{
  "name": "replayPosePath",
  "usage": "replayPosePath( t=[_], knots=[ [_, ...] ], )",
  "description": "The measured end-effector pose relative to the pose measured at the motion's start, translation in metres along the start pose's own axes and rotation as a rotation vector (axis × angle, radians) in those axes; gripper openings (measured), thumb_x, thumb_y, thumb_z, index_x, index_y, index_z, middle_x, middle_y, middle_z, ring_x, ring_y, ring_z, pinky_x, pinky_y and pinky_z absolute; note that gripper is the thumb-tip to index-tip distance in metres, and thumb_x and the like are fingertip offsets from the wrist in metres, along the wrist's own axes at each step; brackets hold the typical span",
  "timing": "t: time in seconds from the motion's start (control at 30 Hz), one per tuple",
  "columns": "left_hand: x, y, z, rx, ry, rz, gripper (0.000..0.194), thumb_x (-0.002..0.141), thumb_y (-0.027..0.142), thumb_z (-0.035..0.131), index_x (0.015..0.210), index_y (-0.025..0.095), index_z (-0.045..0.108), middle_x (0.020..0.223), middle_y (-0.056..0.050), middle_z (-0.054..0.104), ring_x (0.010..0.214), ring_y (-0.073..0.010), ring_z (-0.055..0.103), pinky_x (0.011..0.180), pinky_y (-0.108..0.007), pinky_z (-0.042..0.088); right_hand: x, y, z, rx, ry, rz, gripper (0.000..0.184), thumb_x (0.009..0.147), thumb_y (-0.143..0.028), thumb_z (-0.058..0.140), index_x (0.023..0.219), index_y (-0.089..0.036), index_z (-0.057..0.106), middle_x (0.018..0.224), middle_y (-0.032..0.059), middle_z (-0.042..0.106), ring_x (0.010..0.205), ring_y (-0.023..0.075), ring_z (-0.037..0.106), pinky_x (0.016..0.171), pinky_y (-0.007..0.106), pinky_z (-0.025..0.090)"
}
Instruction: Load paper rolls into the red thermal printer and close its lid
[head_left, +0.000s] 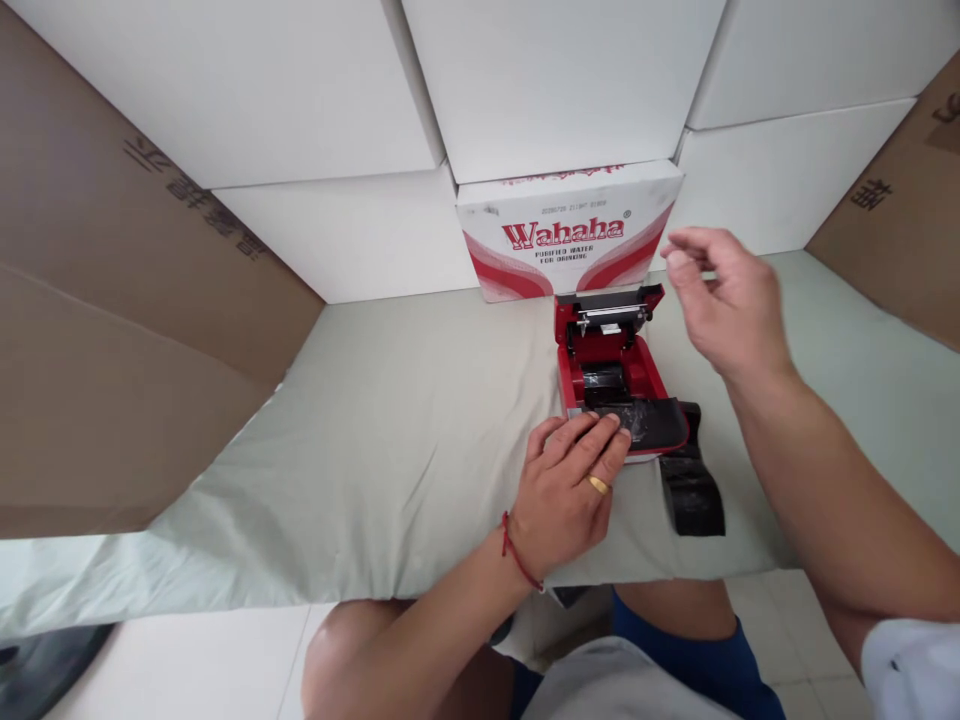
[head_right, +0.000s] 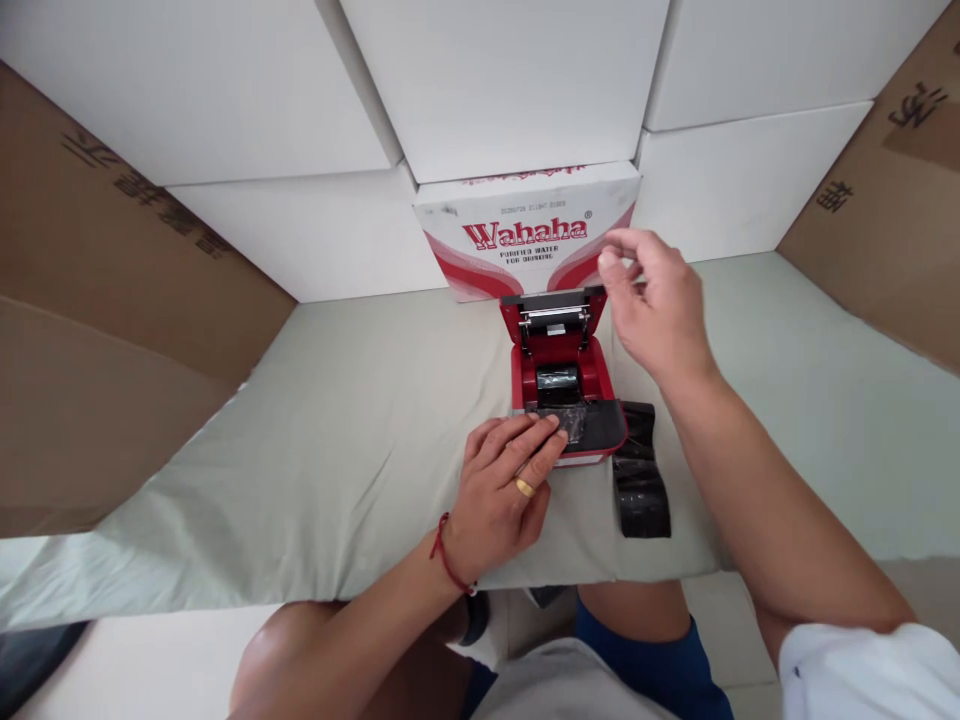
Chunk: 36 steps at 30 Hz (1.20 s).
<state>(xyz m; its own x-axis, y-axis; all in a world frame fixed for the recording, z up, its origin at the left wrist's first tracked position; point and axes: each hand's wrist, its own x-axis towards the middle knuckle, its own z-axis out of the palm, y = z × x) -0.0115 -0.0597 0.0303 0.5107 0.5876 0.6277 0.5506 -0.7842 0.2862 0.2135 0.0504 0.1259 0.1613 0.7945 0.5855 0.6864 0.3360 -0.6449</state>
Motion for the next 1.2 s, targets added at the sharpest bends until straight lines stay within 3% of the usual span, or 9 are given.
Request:
replayPosePath(
  t=[0.07,0.17,0.3,0.5,0.7,0.8,0.9,1.1,1.2],
  knots=[
    [-0.001,0.001,0.0,0.008,0.022,0.025,0.072,0.096,0.014,0.056,0.167,0.025,0.043,0.144,-0.012,0.077,0.135,-0.0299,0.067,0.12,-0.049,0.039,0.001,0.011,0.013,0.022,-0.097,-0.049,0.044,0.107,-0.055,0.056,0.136,-0.026,0.074,0.133,0.0093,0.081,0.121,0.0275,0.074,0.104,0.046,0.06],
    [-0.002,0.001,0.0,-0.01,0.03,0.039,0.074,0.097,0.013,0.056,0.168,0.025,0.041,0.144,-0.012,0.077,0.135,-0.0291,0.068,0.123,-0.049,0.038,-0.012,0.015,0.019,0.058,-0.187,-0.169,0.037,0.111,-0.049,0.052,0.121,-0.029,0.081,0.126,0.0073,0.083,0.124,0.0267,0.074,0.114,0.047,0.055],
    [-0.002,0.002,-0.001,0.003,0.024,0.037,0.071,0.097,0.013,0.054,0.166,0.026,0.043,0.142,-0.012,0.078,0.135,-0.0279,0.069,0.123,-0.05,0.039,-0.039,0.011,0.004,0.081,-0.171,-0.328,0.03,0.112,-0.037,0.054,0.121,-0.03,0.082,0.124,0.0074,0.083,0.12,0.0264,0.076,0.112,0.047,0.056],
    [0.001,0.002,-0.001,0.027,0.042,0.038,0.069,0.095,0.012,0.055,0.162,0.026,0.047,0.137,-0.01,0.08,0.13,-0.0266,0.071,0.123,-0.05,0.039,-0.07,0.03,-0.014,0.201,-0.288,-0.43,0.031,0.111,-0.027,0.054,0.125,-0.031,0.081,0.121,0.0046,0.086,0.118,0.0242,0.08,0.116,0.05,0.057],
    [0.003,-0.001,-0.004,-0.114,0.127,-0.036,0.069,0.097,0.016,0.061,0.163,0.027,0.046,0.142,-0.012,0.077,0.134,-0.0255,0.07,0.126,-0.048,0.041,-0.085,0.04,-0.007,0.27,-0.218,-0.399,0.038,0.111,-0.024,0.048,0.11,-0.03,0.085,0.11,0.0034,0.088,0.109,0.0227,0.083,0.109,0.049,0.062],
    [0.005,-0.014,-0.009,-0.269,0.174,-0.229,0.063,0.107,0.03,0.057,0.168,0.032,0.038,0.152,-0.012,0.071,0.145,-0.0266,0.065,0.133,-0.054,0.033,-0.086,0.039,-0.005,0.293,-0.216,-0.381,0.038,0.111,-0.023,0.05,0.11,-0.031,0.086,0.109,0.0029,0.088,0.109,0.0229,0.084,0.109,0.049,0.062],
    [0.009,-0.03,-0.012,-0.379,0.13,-0.377,0.053,0.116,0.033,0.038,0.168,0.033,0.036,0.146,-0.009,0.076,0.147,-0.0241,0.065,0.138,-0.057,0.024,-0.086,0.038,-0.005,0.289,-0.219,-0.371,0.039,0.11,-0.022,0.05,0.111,-0.033,0.087,0.109,0.0022,0.088,0.108,0.0236,0.084,0.109,0.051,0.063],
    [0.015,-0.04,-0.015,-0.255,0.079,-0.315,0.044,0.114,0.035,0.043,0.155,0.032,0.055,0.133,-0.006,0.082,0.13,-0.0248,0.075,0.138,-0.058,0.022,-0.085,0.039,-0.006,0.277,-0.231,-0.402,0.036,0.108,-0.017,0.052,0.111,-0.031,0.086,0.109,0.0028,0.088,0.106,0.0224,0.084,0.106,0.047,0.064],
    [0.019,-0.039,-0.011,-0.346,0.096,-0.364,0.04,0.109,0.032,0.054,0.149,0.032,0.059,0.125,-0.006,0.083,0.124,-0.0254,0.076,0.135,-0.059,0.029,-0.086,0.038,-0.008,0.286,-0.242,-0.4,0.035,0.109,-0.018,0.051,0.114,-0.029,0.083,0.108,0.0039,0.088,0.108,0.0228,0.083,0.107,0.048,0.062]
  ],
)
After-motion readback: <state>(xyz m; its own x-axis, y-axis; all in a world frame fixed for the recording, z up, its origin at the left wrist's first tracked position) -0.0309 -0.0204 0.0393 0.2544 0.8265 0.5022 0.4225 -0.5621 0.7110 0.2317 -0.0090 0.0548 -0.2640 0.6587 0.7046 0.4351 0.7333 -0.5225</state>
